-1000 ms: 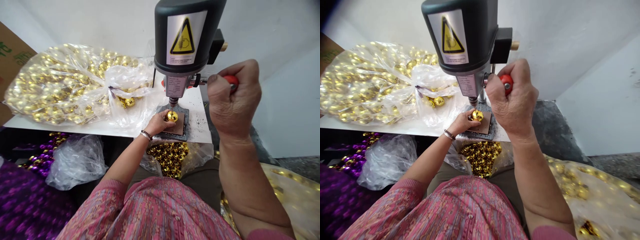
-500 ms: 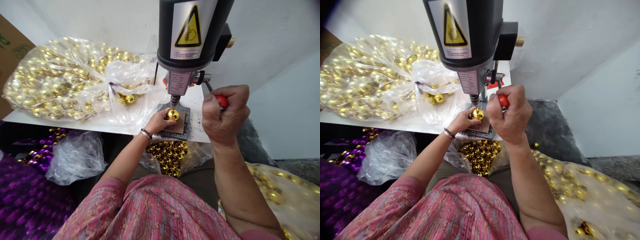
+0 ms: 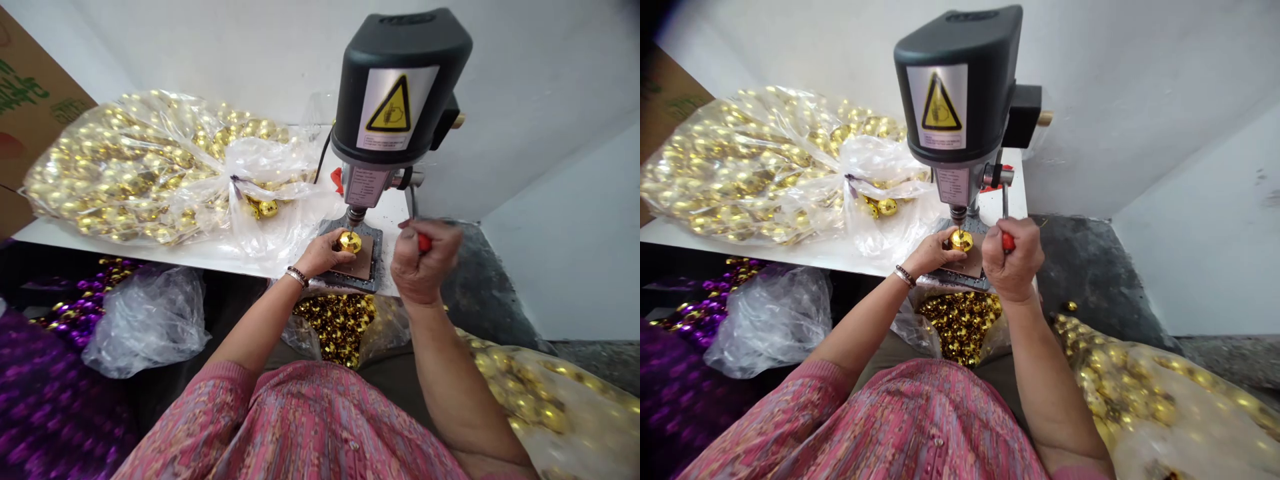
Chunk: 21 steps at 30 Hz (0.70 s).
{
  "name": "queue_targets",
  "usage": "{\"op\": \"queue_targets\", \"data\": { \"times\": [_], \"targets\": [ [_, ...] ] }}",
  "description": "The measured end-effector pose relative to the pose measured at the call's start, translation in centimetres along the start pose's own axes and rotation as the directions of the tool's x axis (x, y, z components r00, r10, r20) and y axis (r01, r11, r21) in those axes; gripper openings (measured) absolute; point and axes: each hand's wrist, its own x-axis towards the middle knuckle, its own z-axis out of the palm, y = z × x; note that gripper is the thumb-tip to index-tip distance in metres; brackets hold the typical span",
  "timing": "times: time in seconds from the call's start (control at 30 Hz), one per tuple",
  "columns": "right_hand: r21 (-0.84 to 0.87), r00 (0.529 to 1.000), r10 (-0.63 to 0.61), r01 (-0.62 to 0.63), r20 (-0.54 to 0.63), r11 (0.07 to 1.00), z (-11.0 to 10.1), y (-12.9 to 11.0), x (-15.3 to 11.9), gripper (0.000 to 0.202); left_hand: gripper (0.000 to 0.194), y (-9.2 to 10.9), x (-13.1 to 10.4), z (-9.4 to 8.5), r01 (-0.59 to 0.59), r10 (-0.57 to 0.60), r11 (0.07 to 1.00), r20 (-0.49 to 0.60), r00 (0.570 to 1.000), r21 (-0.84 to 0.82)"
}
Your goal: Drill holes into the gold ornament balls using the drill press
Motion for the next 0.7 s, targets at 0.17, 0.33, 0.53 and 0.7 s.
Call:
{"op": "queue_targets", "data": {
  "times": [0.17, 0.33, 0.53, 0.7],
  "targets": [
    [0.008, 0.998, 0.035, -0.034, -0.054, 0.999, 0.4, -0.8, 2.2, 0.029, 0.053, -0.1, -0.1, 0.2, -0.012, 0.012, 1.0, -0.009, 1.0, -0.007],
    [-0.012, 0.956, 0.293, -0.293, 0.007, 0.956, 0.6, -2.1, 8.1, 0.024, 0.053, 0.0, -1.8, 0.2, -0.025, 0.023, 0.999, -0.045, 0.999, -0.046],
    [0.008, 0.879, 0.469, -0.472, 0.085, 0.882, 0.5, -2.6, 9.9, 0.017, 0.064, 0.0, -6.0, -0.4, -0.123, 0.121, 0.992, 0.142, 0.982, 0.002],
    [0.026, 0.898, 0.432, -0.435, 0.08, 0.9, 0.3, -2.2, 8.7, 0.022, 0.074, -0.8, -7.1, -1.2, -0.133, 0.131, 0.991, 0.158, 0.979, 0.007]
  ]
}}
